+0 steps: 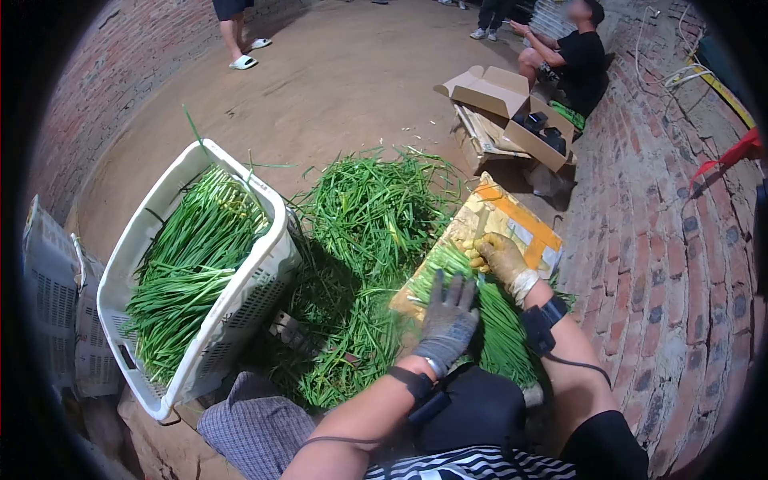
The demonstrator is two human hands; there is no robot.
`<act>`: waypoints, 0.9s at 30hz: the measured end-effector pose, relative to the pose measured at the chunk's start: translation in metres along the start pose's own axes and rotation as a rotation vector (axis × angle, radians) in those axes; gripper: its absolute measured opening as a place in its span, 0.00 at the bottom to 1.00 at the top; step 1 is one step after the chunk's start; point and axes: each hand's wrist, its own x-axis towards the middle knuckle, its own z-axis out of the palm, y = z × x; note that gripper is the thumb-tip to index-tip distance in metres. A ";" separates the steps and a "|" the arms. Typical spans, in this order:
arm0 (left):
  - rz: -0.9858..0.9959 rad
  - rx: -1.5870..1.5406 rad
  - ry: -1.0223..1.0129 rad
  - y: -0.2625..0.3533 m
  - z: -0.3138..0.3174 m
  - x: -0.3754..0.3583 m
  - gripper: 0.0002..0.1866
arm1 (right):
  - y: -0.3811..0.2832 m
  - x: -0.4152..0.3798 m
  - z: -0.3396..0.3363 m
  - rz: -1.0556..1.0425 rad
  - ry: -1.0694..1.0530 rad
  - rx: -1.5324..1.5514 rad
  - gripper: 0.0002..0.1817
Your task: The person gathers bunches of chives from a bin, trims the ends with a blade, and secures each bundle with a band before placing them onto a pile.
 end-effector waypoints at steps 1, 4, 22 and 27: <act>-0.037 -0.003 -0.015 -0.003 0.001 -0.002 0.11 | 0.006 -0.008 -0.001 -0.026 0.058 0.042 0.08; -0.065 -0.068 0.014 -0.016 0.012 -0.009 0.10 | 0.018 -0.046 -0.013 -0.446 0.151 -0.570 0.09; -0.049 -0.093 -0.031 -0.017 0.016 -0.003 0.11 | 0.084 -0.071 0.012 0.469 -0.252 1.115 0.09; -0.030 -0.058 -0.089 -0.019 0.014 0.000 0.13 | 0.077 -0.072 0.014 0.318 -0.269 0.861 0.09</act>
